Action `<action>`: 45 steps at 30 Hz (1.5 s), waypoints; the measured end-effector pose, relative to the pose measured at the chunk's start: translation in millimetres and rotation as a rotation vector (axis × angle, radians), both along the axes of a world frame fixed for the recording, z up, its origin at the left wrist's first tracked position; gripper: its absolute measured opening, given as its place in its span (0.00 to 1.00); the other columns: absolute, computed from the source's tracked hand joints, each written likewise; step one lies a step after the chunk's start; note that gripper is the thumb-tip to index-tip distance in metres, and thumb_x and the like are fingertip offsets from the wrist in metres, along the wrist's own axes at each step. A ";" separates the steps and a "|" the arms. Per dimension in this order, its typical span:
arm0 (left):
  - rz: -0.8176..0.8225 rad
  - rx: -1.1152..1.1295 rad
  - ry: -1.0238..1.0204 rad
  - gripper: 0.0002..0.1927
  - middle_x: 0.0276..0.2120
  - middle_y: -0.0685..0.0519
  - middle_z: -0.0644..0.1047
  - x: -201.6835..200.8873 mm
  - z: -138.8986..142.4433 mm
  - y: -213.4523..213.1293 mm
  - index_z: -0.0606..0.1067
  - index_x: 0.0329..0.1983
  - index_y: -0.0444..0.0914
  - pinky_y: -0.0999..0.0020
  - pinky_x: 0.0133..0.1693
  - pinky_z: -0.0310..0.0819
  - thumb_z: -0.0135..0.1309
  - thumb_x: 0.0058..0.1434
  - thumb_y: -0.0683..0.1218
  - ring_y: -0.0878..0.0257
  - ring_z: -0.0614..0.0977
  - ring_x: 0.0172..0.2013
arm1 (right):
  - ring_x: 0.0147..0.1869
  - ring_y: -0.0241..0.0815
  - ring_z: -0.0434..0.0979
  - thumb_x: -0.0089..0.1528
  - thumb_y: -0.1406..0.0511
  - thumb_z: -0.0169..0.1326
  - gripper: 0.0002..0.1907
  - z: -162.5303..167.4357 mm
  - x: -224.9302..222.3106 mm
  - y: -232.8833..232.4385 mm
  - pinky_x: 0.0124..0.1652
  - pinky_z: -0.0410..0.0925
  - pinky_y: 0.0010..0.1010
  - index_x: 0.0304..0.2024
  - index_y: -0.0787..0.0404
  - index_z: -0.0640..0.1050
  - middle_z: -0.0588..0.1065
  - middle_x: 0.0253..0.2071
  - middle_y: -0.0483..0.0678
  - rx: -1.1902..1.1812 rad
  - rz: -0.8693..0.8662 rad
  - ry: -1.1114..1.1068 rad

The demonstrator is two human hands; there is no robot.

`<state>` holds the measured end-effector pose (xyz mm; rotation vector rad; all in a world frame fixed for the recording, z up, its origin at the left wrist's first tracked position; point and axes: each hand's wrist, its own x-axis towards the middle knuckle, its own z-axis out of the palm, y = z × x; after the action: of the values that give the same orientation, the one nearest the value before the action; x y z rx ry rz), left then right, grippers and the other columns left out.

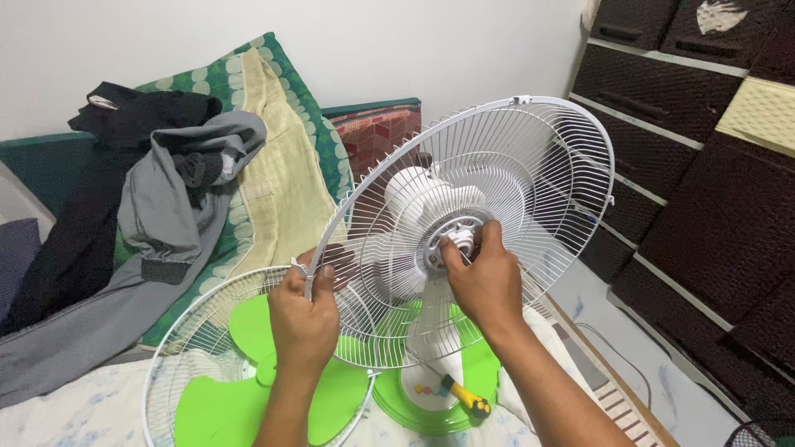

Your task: The person assembles a small electric fan by first tightening the motor housing with a screwdriver, then attaching the front wire cage, securing the central hub nut, and finally mounting the green fan blade onto the motor shaft.

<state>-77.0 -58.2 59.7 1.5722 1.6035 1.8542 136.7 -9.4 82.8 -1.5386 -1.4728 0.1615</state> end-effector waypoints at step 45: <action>-0.022 0.074 -0.040 0.12 0.28 0.47 0.82 0.0 -8.3 5.2 0.78 0.50 0.33 0.67 0.35 0.73 0.54 0.64 0.41 0.64 0.79 0.28 | 0.25 0.44 0.81 0.59 0.57 0.62 0.20 9.0 6.6 3.2 0.26 0.73 0.35 0.37 0.66 0.70 0.77 0.27 0.55 -0.244 0.098 0.426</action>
<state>-77.0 -53.0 51.3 1.5650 1.5112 1.9414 143.3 -6.2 91.8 -1.5055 -1.2167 0.7050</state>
